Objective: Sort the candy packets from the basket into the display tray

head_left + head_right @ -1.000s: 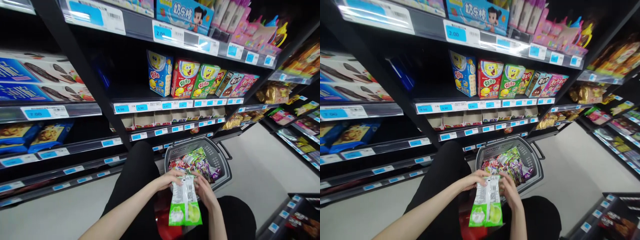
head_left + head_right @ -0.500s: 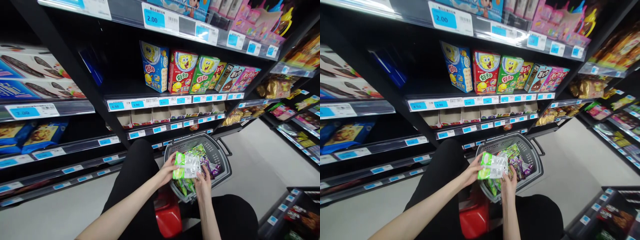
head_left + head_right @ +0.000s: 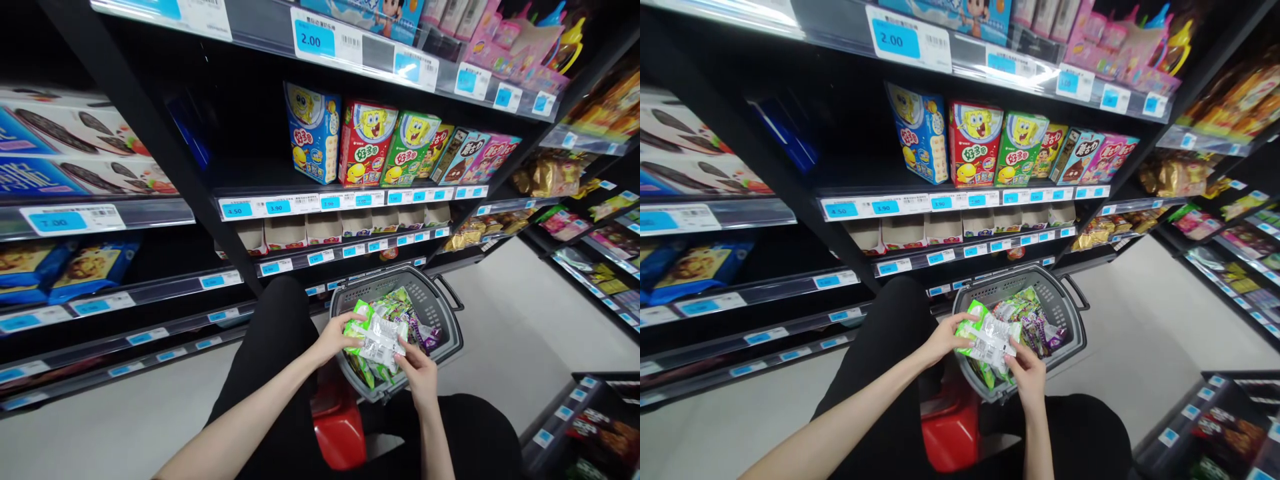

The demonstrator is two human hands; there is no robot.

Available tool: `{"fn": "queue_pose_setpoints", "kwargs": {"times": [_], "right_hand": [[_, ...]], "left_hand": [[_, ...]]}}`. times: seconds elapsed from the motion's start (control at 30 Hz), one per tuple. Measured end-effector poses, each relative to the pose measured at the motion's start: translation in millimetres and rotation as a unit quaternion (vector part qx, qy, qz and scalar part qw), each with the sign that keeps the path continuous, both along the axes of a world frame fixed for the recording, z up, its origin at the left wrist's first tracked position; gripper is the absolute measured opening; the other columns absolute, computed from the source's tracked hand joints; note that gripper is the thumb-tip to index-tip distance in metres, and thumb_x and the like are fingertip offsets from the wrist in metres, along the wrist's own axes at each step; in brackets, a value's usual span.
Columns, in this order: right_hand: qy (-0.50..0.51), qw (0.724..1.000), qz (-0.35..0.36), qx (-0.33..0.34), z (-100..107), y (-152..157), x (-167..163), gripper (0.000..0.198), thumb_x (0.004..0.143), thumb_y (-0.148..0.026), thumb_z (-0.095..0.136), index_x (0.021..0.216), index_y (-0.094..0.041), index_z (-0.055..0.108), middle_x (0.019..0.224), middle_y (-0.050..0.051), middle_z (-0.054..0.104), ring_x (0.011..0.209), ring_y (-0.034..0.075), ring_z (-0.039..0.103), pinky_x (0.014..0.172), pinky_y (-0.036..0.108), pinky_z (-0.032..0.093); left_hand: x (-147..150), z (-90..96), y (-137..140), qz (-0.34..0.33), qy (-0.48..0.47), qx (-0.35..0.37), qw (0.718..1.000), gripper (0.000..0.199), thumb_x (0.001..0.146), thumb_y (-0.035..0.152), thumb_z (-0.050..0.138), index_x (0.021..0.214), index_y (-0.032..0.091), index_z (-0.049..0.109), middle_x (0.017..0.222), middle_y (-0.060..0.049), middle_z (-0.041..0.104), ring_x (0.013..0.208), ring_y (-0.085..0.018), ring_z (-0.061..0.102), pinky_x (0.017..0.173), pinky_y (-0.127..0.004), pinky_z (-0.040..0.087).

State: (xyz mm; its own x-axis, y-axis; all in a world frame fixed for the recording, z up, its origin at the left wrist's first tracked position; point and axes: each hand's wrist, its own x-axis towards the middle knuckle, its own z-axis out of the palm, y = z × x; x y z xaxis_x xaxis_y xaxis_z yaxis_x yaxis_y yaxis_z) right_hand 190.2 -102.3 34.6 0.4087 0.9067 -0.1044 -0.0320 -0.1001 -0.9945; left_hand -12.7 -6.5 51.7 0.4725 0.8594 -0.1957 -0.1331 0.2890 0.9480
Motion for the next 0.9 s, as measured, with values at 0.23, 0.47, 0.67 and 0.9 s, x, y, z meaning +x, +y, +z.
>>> {"fn": "queue_pose_setpoints", "kwargs": {"times": [0.23,0.47,0.67,0.9], "right_hand": [[-0.098,0.993,-0.052,0.042,9.6,1.2,-7.3,0.021,0.066,-0.039,0.068,0.067,-0.017,0.068,0.069,0.005,0.068,0.068,0.02,0.061,0.067,0.032,0.049],[-0.145,0.989,-0.011,0.027,13.4,-0.5,-14.2,0.025,0.08,-0.042,0.054,0.072,-0.018,0.055,0.063,-0.001,0.053,0.061,0.014,0.049,0.058,0.025,0.038],[-0.164,0.986,0.012,0.038,14.0,2.2,-13.6,0.022,0.084,-0.04,0.049,0.073,-0.021,0.05,0.064,-0.003,0.047,0.06,0.014,0.045,0.058,0.024,0.035],[-0.251,0.966,0.033,0.053,26.0,10.6,-34.7,0.017,0.087,-0.031,0.041,0.076,-0.022,0.05,0.075,0.001,0.054,0.071,0.017,0.051,0.067,0.029,0.038]], "left_hand": [[2.5,-2.9,-0.8,0.033,0.123,0.07,0.989,0.02,0.056,0.029,0.075,0.067,0.013,0.072,0.065,-0.004,0.069,0.065,-0.019,0.059,0.064,-0.026,0.043],[3.0,10.5,-7.6,0.061,0.206,0.139,0.967,0.015,0.066,0.029,0.068,0.066,0.014,0.069,0.068,0.0,0.068,0.065,-0.015,0.055,0.064,-0.023,0.038],[-1.5,16.1,-2.2,-0.009,0.198,0.213,0.957,0.026,0.066,0.032,0.068,0.088,0.019,0.072,0.095,-0.004,0.068,0.085,-0.021,0.06,0.08,-0.027,0.042],[-10.1,7.2,14.7,0.022,0.261,0.273,0.926,0.026,0.069,0.046,0.06,0.063,0.022,0.07,0.087,-0.005,0.066,0.089,-0.024,0.062,0.078,-0.026,0.046]]}}
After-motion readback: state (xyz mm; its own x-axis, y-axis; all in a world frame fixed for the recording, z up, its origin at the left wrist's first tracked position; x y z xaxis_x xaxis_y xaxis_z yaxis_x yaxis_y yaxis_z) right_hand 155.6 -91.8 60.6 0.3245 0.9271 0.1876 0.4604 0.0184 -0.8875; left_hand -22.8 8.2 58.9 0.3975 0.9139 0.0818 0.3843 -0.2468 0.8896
